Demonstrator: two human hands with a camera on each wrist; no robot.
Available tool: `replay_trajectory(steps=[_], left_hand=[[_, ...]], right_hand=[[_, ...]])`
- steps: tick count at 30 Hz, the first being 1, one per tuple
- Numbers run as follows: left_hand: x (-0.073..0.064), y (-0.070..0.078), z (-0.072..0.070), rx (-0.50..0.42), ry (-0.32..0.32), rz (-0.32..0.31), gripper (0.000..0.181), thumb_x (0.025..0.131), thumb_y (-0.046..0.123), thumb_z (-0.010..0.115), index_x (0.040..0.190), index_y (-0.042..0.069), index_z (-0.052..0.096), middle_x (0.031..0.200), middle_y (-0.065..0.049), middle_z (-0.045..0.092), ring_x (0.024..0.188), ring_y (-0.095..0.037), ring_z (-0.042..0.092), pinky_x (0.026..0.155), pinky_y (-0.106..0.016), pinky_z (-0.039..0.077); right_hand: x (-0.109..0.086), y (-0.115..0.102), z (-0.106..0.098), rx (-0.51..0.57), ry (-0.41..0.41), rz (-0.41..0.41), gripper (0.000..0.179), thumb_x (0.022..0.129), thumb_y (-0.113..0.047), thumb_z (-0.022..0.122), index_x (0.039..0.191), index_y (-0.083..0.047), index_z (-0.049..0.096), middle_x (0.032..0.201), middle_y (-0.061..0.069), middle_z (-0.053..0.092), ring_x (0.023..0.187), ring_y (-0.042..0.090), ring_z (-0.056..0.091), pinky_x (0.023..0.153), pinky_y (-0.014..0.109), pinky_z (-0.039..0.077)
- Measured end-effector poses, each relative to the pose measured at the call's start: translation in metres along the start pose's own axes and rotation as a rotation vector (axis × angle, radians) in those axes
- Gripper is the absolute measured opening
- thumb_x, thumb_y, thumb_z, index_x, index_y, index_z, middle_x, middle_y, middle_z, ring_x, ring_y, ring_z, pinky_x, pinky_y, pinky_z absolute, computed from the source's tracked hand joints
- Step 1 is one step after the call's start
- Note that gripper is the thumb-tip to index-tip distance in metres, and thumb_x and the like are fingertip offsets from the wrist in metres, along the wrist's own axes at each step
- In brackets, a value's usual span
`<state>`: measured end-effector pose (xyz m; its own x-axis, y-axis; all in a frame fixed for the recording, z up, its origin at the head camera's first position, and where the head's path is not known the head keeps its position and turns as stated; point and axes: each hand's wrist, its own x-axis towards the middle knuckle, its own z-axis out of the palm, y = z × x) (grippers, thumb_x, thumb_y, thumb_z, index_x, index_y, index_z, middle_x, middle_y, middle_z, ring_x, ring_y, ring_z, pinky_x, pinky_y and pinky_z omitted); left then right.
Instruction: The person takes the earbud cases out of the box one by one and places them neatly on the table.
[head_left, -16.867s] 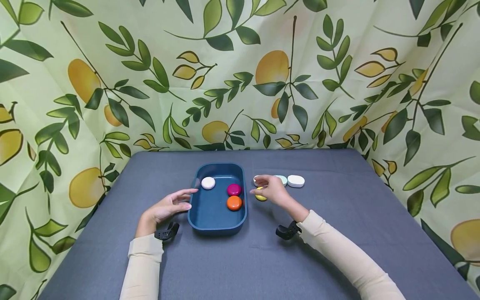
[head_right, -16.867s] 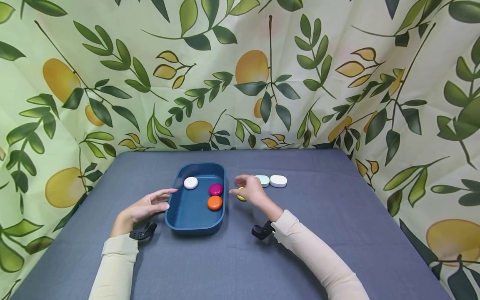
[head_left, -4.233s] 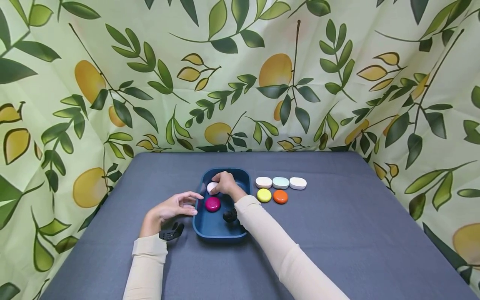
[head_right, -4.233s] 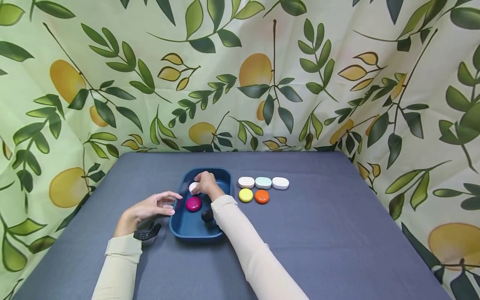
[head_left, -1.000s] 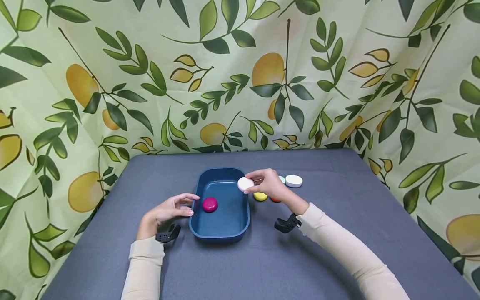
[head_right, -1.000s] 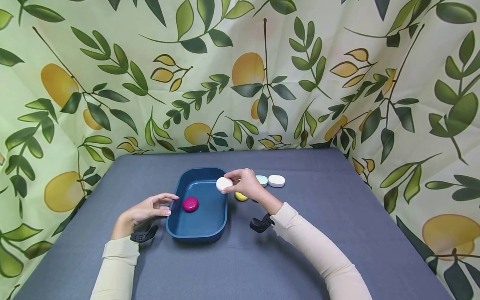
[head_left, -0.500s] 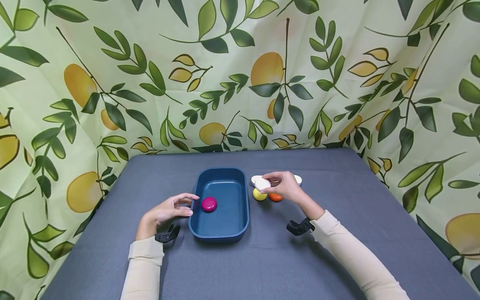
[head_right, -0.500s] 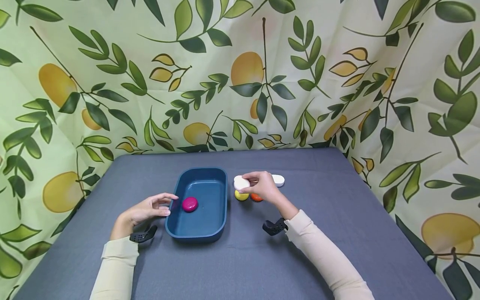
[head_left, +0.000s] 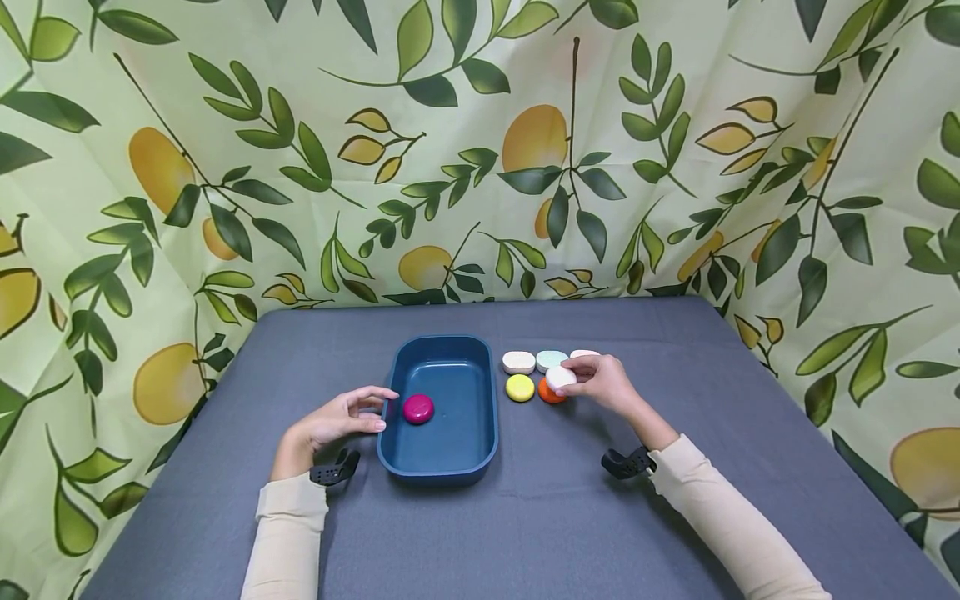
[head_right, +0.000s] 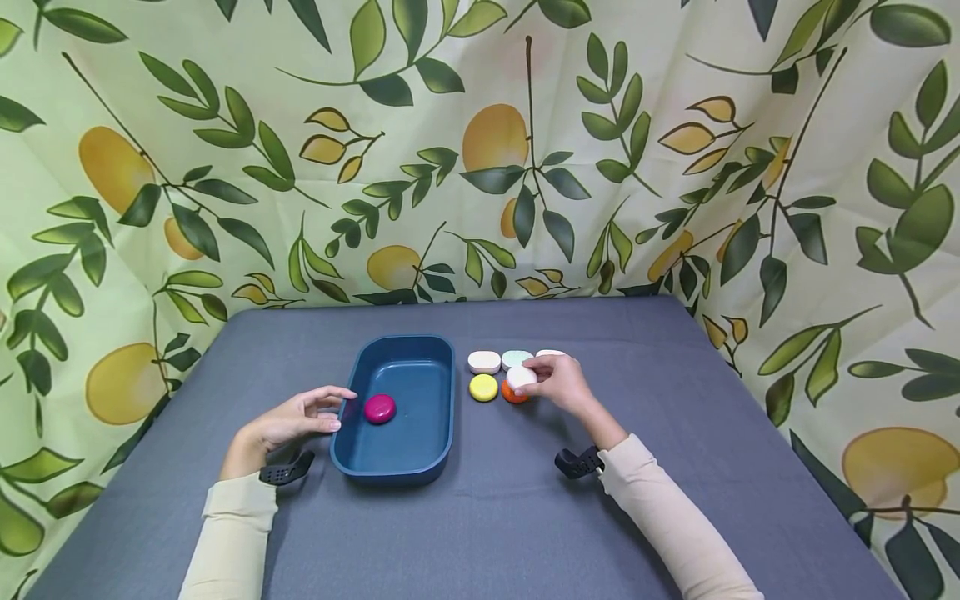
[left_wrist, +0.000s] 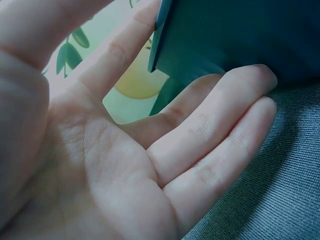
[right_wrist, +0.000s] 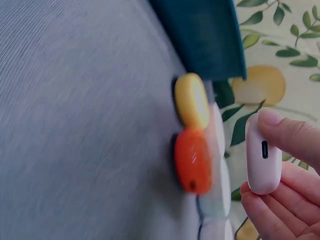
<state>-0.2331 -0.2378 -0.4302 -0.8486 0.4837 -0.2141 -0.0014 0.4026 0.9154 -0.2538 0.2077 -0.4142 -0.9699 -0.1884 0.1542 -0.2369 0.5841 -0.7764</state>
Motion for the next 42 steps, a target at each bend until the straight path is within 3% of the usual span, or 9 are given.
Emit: replay_trajectory(steps=[9, 22, 42], left_hand=[[0.0, -0.001, 0.0, 0.001, 0.002, 0.0, 0.057, 0.088, 0.021, 0.068, 0.138, 0.005, 0.046, 0.143, -0.028, 0.039, 0.13, -0.038, 0.042, 0.102, -0.054, 0.042], [0.0, 0.001, 0.0, -0.003, 0.0, -0.012, 0.058, 0.088, 0.023, 0.069, 0.138, 0.006, 0.047, 0.143, -0.028, 0.04, 0.128, -0.036, 0.045, 0.104, -0.056, 0.041], [-0.001, -0.001, -0.001, -0.031, -0.002, -0.018, 0.059, 0.088, 0.023, 0.07, 0.139, 0.005, 0.045, 0.145, -0.029, 0.038, 0.123, -0.032, 0.054, 0.108, -0.059, 0.038]], right_hand=[[-0.004, 0.029, -0.008, -0.041, 0.021, 0.052, 0.045, 0.07, -0.009, 0.084, 0.108, 0.011, 0.067, 0.104, 0.028, 0.071, 0.095, 0.034, 0.071, 0.07, 0.012, 0.05], [-0.002, 0.045, -0.01, -0.116, 0.023, 0.083, 0.048, 0.069, -0.01, 0.085, 0.109, 0.009, 0.068, 0.102, 0.027, 0.072, 0.093, 0.034, 0.071, 0.067, 0.015, 0.049], [-0.003, 0.041, -0.006, -0.159, 0.043, 0.087, 0.05, 0.068, -0.009, 0.085, 0.11, 0.011, 0.067, 0.103, 0.028, 0.071, 0.097, 0.038, 0.07, 0.074, 0.027, 0.055]])
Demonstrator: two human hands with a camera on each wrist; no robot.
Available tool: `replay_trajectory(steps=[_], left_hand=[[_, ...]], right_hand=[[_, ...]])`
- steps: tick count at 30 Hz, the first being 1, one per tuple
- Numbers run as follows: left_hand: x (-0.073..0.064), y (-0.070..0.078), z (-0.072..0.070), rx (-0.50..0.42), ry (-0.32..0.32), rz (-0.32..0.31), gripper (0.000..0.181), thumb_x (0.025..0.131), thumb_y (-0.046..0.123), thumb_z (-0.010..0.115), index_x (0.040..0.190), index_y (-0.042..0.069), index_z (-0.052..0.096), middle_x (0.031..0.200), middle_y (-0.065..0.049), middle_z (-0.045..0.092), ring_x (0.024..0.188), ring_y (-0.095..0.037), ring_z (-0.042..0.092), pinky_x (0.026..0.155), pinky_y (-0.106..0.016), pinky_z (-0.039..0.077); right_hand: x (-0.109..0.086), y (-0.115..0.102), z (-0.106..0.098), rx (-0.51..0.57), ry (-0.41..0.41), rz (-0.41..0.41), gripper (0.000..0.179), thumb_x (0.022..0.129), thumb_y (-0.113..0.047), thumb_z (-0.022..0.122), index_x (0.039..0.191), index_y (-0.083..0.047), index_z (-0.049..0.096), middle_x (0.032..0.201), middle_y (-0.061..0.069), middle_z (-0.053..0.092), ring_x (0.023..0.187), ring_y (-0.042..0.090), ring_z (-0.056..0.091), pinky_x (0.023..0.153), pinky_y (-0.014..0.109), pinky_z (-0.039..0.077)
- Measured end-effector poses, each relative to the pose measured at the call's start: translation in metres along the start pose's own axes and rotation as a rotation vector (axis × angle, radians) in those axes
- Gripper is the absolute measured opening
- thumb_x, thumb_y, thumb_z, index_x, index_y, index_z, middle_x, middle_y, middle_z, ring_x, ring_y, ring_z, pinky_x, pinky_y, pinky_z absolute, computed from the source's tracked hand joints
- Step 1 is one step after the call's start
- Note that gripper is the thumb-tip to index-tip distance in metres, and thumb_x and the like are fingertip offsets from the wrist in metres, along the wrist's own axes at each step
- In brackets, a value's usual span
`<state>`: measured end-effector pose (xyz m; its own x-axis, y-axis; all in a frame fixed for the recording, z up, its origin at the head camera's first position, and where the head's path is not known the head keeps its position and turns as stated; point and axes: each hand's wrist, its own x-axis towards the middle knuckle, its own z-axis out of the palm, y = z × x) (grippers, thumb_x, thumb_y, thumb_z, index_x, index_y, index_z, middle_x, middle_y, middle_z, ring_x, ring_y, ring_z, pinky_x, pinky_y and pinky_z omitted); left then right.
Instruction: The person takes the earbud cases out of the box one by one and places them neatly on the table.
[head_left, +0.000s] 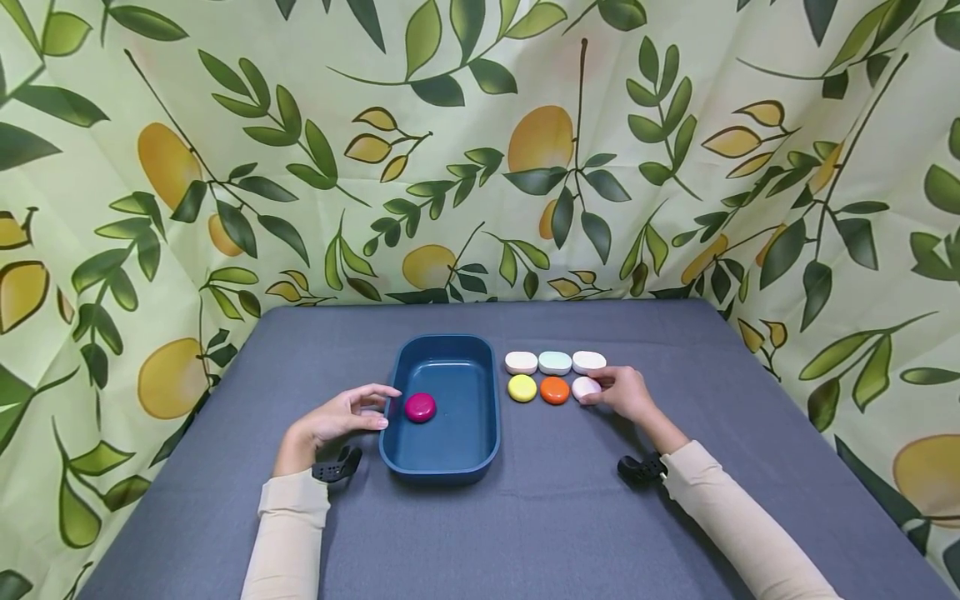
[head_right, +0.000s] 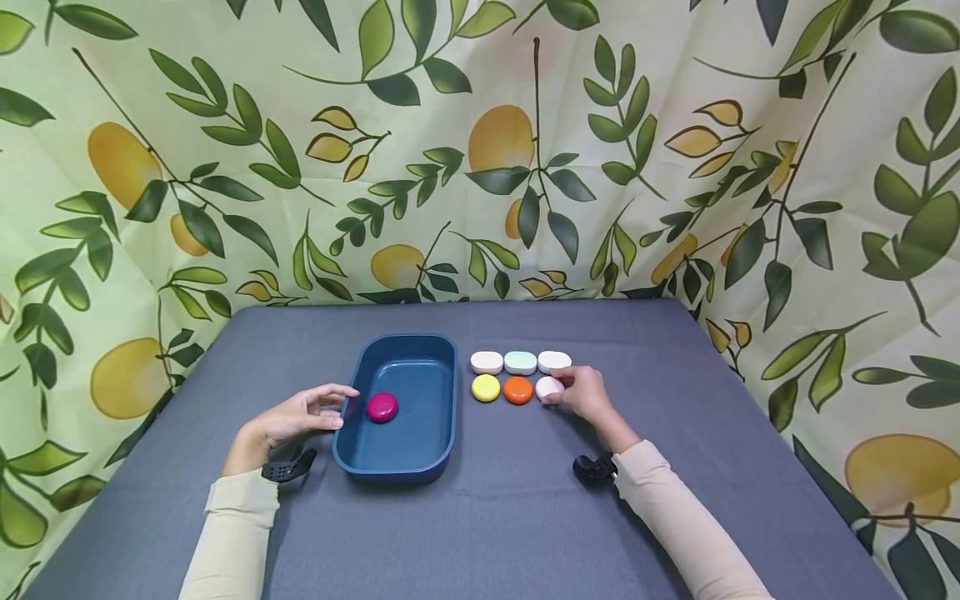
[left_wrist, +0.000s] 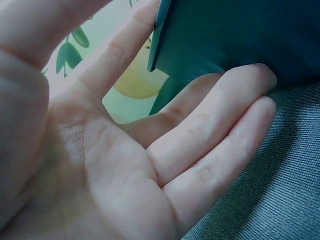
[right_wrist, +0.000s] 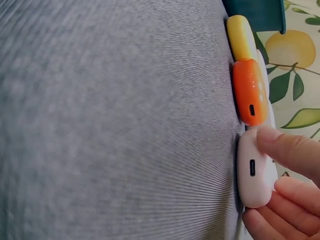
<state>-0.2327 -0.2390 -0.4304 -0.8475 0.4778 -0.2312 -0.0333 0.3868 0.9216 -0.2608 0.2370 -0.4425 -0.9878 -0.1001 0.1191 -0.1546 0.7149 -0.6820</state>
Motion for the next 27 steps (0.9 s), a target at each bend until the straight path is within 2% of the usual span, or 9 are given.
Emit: replay_trajectory(steps=[5, 7, 13, 22, 27], left_hand=[[0.0, 0.0, 0.0, 0.005, 0.0, 0.001, 0.06, 0.088, 0.024, 0.07, 0.139, 0.006, 0.046, 0.144, -0.029, 0.039, 0.124, -0.033, 0.053, 0.108, -0.058, 0.039], [0.0, 0.0, 0.0, 0.008, -0.001, 0.004, 0.06, 0.087, 0.024, 0.07, 0.139, 0.006, 0.046, 0.144, -0.029, 0.039, 0.124, -0.033, 0.052, 0.107, -0.057, 0.039], [0.0, 0.0, -0.001, 0.008, -0.005, 0.007, 0.06, 0.087, 0.024, 0.07, 0.139, 0.006, 0.045, 0.144, -0.029, 0.039, 0.124, -0.032, 0.052, 0.107, -0.057, 0.039], [0.0, 0.0, -0.001, 0.011, -0.002, 0.01, 0.06, 0.088, 0.024, 0.07, 0.139, 0.005, 0.046, 0.144, -0.029, 0.039, 0.123, -0.031, 0.054, 0.107, -0.058, 0.039], [0.0, 0.0, 0.0, 0.024, -0.001, 0.017, 0.058, 0.088, 0.023, 0.069, 0.138, 0.005, 0.046, 0.144, -0.029, 0.039, 0.124, -0.032, 0.053, 0.106, -0.058, 0.04]], right_hand=[[-0.001, -0.002, -0.004, 0.032, 0.01, 0.002, 0.045, 0.071, -0.008, 0.083, 0.108, 0.012, 0.067, 0.102, 0.028, 0.071, 0.095, 0.038, 0.071, 0.07, 0.02, 0.054], [-0.001, -0.005, -0.005, 0.039, 0.02, -0.001, 0.043, 0.072, -0.008, 0.083, 0.107, 0.012, 0.067, 0.102, 0.028, 0.071, 0.095, 0.038, 0.071, 0.071, 0.022, 0.055], [-0.003, -0.018, -0.009, 0.066, 0.038, 0.003, 0.043, 0.075, -0.01, 0.081, 0.11, 0.011, 0.067, 0.107, 0.028, 0.07, 0.1, 0.039, 0.069, 0.079, 0.036, 0.058], [-0.004, -0.051, -0.004, 0.087, -0.027, -0.064, 0.042, 0.077, -0.011, 0.079, 0.112, 0.008, 0.067, 0.11, 0.027, 0.07, 0.101, 0.039, 0.069, 0.084, 0.041, 0.057], [-0.003, -0.07, -0.002, 0.134, -0.061, -0.069, 0.045, 0.077, -0.013, 0.08, 0.115, 0.007, 0.066, 0.114, 0.025, 0.069, 0.104, 0.038, 0.068, 0.086, 0.041, 0.057]])
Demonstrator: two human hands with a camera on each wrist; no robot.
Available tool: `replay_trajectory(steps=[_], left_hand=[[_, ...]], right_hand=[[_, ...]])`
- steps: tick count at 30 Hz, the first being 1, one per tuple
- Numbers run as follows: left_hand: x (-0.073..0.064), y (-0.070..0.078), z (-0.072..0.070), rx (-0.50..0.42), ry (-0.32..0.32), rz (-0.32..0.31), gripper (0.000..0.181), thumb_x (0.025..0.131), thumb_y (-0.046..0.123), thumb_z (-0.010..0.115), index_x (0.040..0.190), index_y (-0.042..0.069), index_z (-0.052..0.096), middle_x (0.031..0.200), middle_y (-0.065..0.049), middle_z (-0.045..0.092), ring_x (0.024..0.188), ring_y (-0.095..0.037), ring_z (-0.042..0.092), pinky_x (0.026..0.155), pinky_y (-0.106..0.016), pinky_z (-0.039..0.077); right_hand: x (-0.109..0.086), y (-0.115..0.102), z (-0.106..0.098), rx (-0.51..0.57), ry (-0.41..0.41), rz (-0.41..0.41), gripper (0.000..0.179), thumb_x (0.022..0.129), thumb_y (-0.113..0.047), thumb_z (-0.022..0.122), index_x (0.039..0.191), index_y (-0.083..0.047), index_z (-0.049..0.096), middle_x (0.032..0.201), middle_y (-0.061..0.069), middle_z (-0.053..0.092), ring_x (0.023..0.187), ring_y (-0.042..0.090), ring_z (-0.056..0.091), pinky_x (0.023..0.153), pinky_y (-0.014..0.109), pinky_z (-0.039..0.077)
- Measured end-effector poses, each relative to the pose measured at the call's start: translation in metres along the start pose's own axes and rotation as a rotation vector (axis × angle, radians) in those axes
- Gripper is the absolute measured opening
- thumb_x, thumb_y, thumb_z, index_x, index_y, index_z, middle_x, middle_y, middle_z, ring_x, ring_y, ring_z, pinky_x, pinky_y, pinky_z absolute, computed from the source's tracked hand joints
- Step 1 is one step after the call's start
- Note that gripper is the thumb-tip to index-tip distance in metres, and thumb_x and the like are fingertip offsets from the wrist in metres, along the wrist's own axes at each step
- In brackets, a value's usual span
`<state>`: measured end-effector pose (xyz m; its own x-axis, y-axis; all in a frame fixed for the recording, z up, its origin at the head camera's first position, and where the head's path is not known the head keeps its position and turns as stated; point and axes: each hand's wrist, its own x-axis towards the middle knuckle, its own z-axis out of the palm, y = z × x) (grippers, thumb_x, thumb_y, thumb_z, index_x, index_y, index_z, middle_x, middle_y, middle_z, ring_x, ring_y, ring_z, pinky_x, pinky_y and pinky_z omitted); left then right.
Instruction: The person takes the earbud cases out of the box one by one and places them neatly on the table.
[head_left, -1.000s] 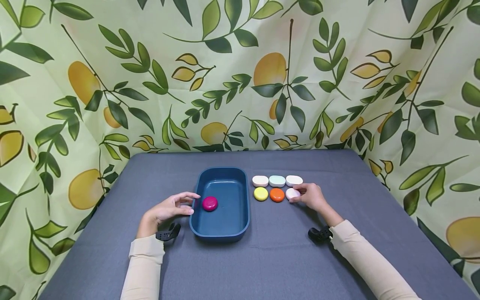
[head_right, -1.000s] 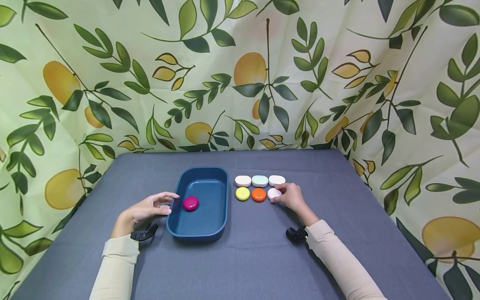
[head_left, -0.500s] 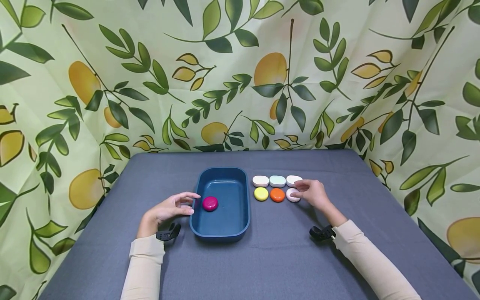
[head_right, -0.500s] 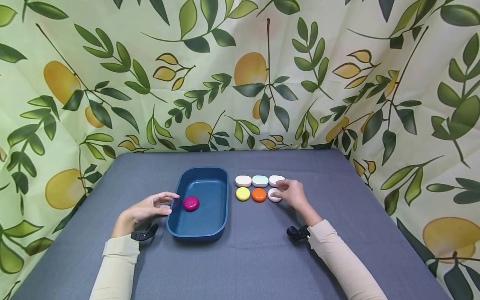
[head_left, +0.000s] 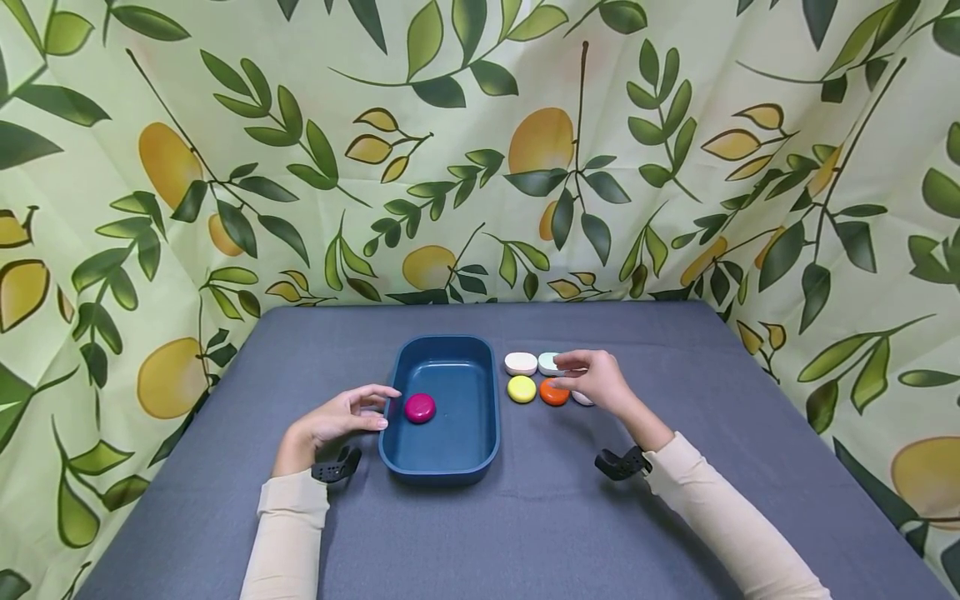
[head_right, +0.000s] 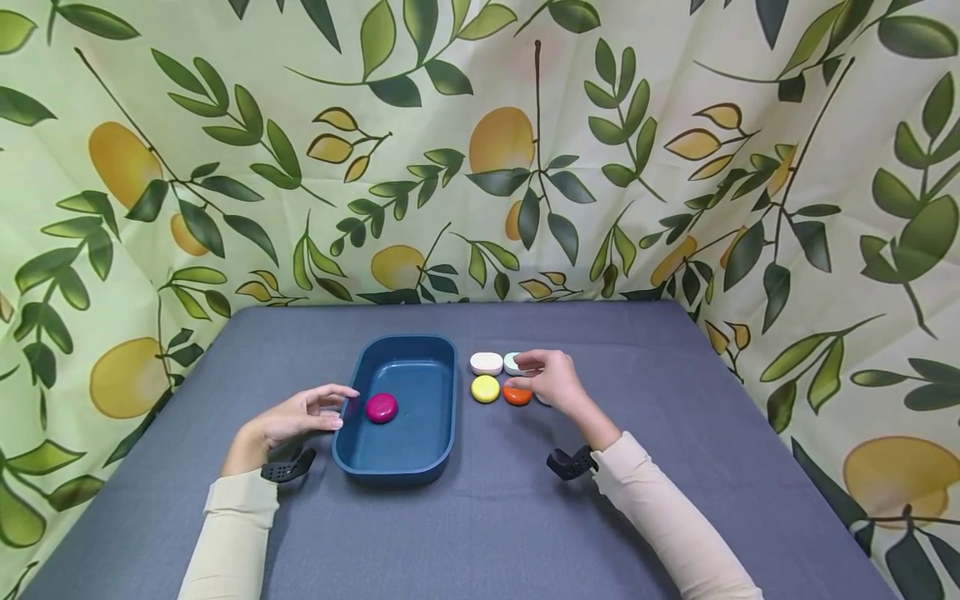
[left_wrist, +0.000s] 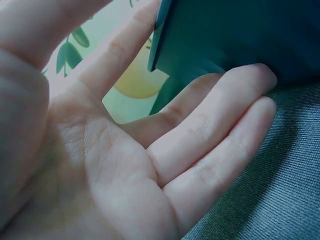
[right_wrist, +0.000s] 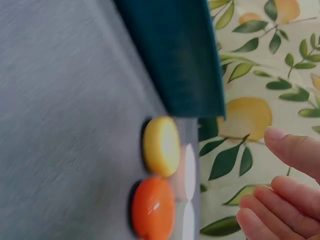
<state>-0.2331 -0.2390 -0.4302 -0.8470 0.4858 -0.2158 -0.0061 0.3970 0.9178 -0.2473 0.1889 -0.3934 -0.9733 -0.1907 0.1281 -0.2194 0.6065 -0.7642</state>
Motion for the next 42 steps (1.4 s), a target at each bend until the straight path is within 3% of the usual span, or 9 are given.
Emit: replay_trajectory(steps=[11, 23, 30, 42], left_hand=[[0.001, 0.0, 0.001, -0.005, 0.003, -0.005, 0.058, 0.088, 0.023, 0.07, 0.139, 0.006, 0.046, 0.143, -0.029, 0.04, 0.123, -0.032, 0.053, 0.107, -0.057, 0.039], [-0.001, 0.0, 0.001, -0.017, 0.002, -0.012, 0.06, 0.087, 0.024, 0.071, 0.139, 0.006, 0.046, 0.144, -0.029, 0.039, 0.122, -0.031, 0.056, 0.108, -0.058, 0.038], [-0.001, 0.001, 0.001, -0.019, 0.009, -0.017, 0.06, 0.087, 0.025, 0.07, 0.139, 0.007, 0.046, 0.145, -0.029, 0.038, 0.123, -0.032, 0.055, 0.108, -0.059, 0.038], [0.001, -0.003, 0.001, -0.017, 0.002, -0.008, 0.059, 0.088, 0.024, 0.069, 0.139, 0.006, 0.046, 0.143, -0.029, 0.04, 0.119, -0.029, 0.058, 0.107, -0.06, 0.039]], right_hand=[[0.007, -0.032, 0.015, 0.1, -0.027, -0.037, 0.044, 0.079, -0.013, 0.078, 0.116, 0.006, 0.065, 0.115, 0.026, 0.068, 0.104, 0.036, 0.069, 0.086, 0.039, 0.058], [0.018, -0.065, 0.057, 0.142, -0.082, -0.133, 0.039, 0.079, -0.012, 0.078, 0.113, 0.004, 0.068, 0.113, 0.022, 0.071, 0.104, 0.033, 0.069, 0.086, 0.037, 0.058], [0.031, -0.083, 0.075, 0.215, -0.13, -0.121, 0.043, 0.079, -0.013, 0.079, 0.116, 0.002, 0.067, 0.116, 0.02, 0.07, 0.107, 0.033, 0.069, 0.09, 0.039, 0.056], [0.047, -0.103, 0.109, 0.191, -0.194, -0.137, 0.041, 0.08, -0.018, 0.078, 0.116, -0.001, 0.068, 0.112, 0.016, 0.073, 0.104, 0.027, 0.07, 0.09, 0.035, 0.057]])
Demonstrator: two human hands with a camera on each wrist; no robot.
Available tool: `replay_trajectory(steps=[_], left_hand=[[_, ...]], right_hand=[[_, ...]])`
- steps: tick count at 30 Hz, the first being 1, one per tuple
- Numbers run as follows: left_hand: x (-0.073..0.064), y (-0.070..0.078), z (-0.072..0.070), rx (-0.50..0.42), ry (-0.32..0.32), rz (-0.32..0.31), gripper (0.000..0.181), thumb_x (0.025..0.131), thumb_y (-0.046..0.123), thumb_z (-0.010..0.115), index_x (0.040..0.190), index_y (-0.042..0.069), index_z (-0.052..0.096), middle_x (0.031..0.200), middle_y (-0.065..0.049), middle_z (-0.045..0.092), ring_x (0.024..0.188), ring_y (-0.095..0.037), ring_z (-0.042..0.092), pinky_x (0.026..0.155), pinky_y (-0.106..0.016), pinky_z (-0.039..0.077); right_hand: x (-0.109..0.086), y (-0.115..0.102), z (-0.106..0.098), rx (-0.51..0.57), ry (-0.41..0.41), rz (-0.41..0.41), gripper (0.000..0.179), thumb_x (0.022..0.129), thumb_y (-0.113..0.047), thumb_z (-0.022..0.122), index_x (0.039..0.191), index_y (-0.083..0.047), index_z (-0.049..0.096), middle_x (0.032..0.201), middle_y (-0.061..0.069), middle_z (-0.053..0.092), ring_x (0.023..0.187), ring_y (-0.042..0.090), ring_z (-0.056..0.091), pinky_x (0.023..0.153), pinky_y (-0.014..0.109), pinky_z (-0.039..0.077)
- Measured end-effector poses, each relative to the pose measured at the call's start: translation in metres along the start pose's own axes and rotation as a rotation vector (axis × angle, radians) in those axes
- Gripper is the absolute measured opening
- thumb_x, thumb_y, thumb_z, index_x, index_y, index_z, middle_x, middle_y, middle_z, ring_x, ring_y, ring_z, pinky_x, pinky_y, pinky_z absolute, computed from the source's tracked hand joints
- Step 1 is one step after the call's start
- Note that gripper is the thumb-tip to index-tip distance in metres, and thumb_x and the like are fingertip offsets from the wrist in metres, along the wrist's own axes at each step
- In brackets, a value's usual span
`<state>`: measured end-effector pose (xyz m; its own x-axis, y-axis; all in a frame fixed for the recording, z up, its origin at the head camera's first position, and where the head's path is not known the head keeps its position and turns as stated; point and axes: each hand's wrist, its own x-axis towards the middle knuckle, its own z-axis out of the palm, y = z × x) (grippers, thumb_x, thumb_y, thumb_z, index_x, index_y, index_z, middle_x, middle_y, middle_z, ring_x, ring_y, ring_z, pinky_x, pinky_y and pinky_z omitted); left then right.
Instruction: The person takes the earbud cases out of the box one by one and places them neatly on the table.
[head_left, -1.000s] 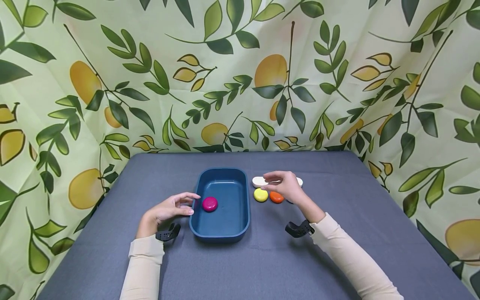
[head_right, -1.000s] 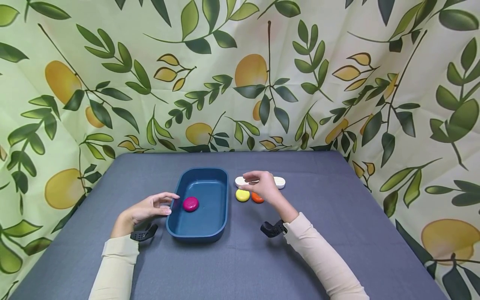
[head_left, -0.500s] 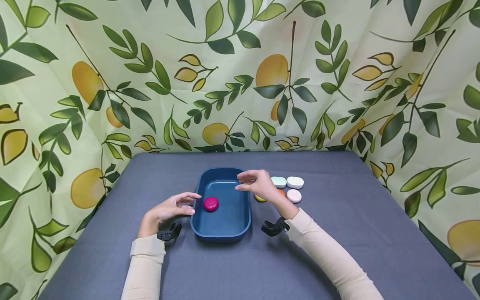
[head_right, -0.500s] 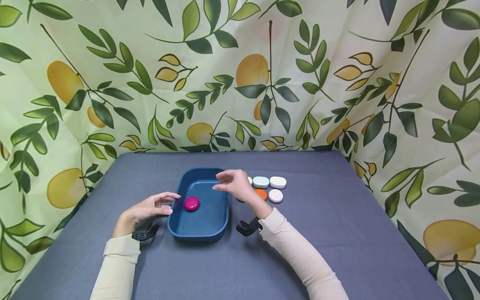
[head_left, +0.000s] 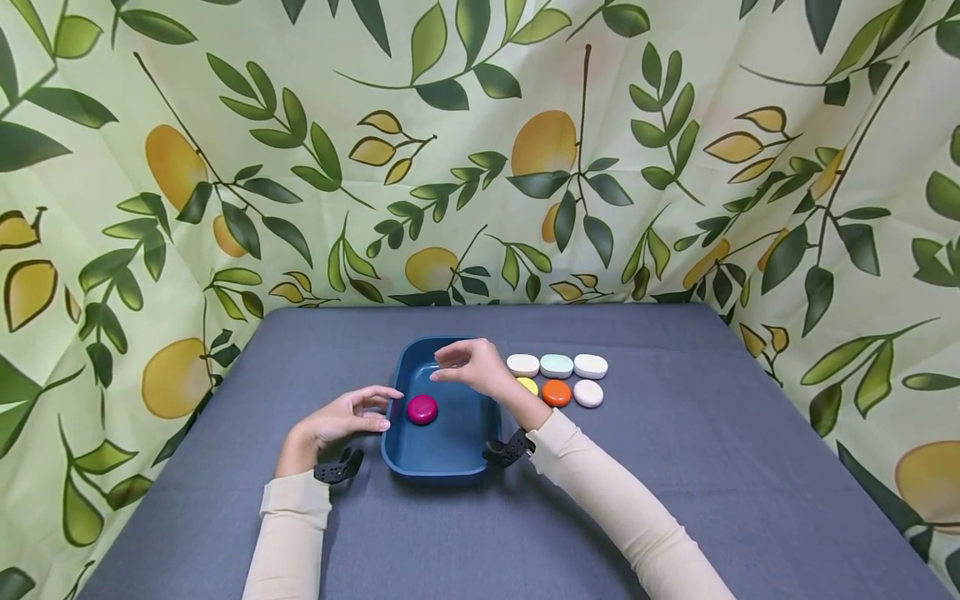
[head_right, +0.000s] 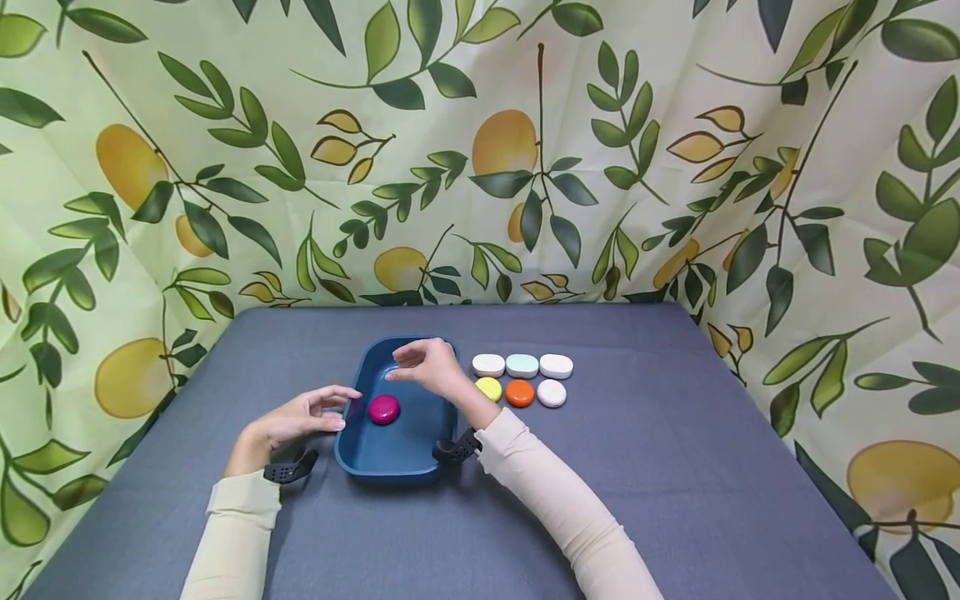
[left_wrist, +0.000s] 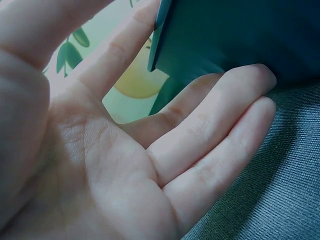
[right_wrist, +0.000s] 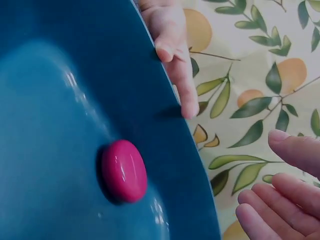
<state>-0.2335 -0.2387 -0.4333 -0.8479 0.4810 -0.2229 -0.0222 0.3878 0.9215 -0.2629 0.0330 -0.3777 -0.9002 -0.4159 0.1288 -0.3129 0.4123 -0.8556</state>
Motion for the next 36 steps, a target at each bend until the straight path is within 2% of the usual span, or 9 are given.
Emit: replay_trajectory(steps=[6, 12, 17, 23, 28, 36], left_hand=[[0.0, 0.001, 0.0, -0.001, -0.007, 0.003, 0.058, 0.089, 0.023, 0.068, 0.139, 0.006, 0.045, 0.143, -0.029, 0.04, 0.119, -0.029, 0.058, 0.107, -0.059, 0.039], [0.0, 0.001, 0.0, 0.004, -0.016, 0.022, 0.057, 0.09, 0.024, 0.067, 0.139, 0.004, 0.045, 0.142, -0.03, 0.04, 0.117, -0.028, 0.059, 0.107, -0.058, 0.04], [0.0, 0.003, -0.001, 0.005, -0.011, 0.014, 0.057, 0.09, 0.025, 0.067, 0.139, 0.007, 0.046, 0.143, -0.028, 0.041, 0.123, -0.031, 0.055, 0.107, -0.06, 0.038], [0.0, 0.002, -0.002, 0.012, -0.016, 0.02, 0.058, 0.089, 0.024, 0.068, 0.139, 0.005, 0.045, 0.143, -0.029, 0.041, 0.124, -0.033, 0.053, 0.106, -0.059, 0.04], [0.0, 0.002, -0.002, 0.014, -0.036, 0.057, 0.059, 0.089, 0.021, 0.068, 0.139, 0.001, 0.043, 0.141, -0.032, 0.041, 0.121, -0.032, 0.056, 0.106, -0.054, 0.04], [0.0, 0.001, -0.001, 0.011, -0.04, 0.058, 0.058, 0.089, 0.02, 0.068, 0.139, 0.001, 0.043, 0.14, -0.032, 0.041, 0.119, -0.031, 0.057, 0.104, -0.051, 0.041]], right_hand=[[0.01, -0.001, 0.016, 0.025, -0.039, -0.024, 0.044, 0.081, -0.018, 0.077, 0.119, 0.001, 0.066, 0.115, 0.019, 0.071, 0.106, 0.028, 0.069, 0.092, 0.036, 0.056], [0.018, 0.002, 0.03, -0.007, -0.113, -0.016, 0.043, 0.08, -0.017, 0.078, 0.118, -0.001, 0.067, 0.116, 0.018, 0.071, 0.108, 0.029, 0.069, 0.092, 0.034, 0.056], [0.023, 0.008, 0.038, -0.043, -0.173, 0.002, 0.044, 0.08, -0.017, 0.078, 0.12, -0.001, 0.066, 0.119, 0.017, 0.07, 0.112, 0.028, 0.067, 0.093, 0.034, 0.055], [0.026, 0.016, 0.041, -0.104, -0.217, 0.072, 0.047, 0.079, -0.013, 0.079, 0.122, -0.001, 0.065, 0.123, 0.016, 0.068, 0.117, 0.028, 0.065, 0.098, 0.037, 0.052], [0.027, 0.024, 0.04, -0.167, -0.278, 0.083, 0.049, 0.077, -0.011, 0.08, 0.121, 0.001, 0.065, 0.123, 0.016, 0.068, 0.118, 0.027, 0.064, 0.1, 0.035, 0.051], [0.028, 0.031, 0.039, -0.179, -0.361, 0.068, 0.049, 0.075, -0.006, 0.08, 0.122, 0.001, 0.065, 0.125, 0.016, 0.067, 0.12, 0.028, 0.063, 0.101, 0.033, 0.051]])
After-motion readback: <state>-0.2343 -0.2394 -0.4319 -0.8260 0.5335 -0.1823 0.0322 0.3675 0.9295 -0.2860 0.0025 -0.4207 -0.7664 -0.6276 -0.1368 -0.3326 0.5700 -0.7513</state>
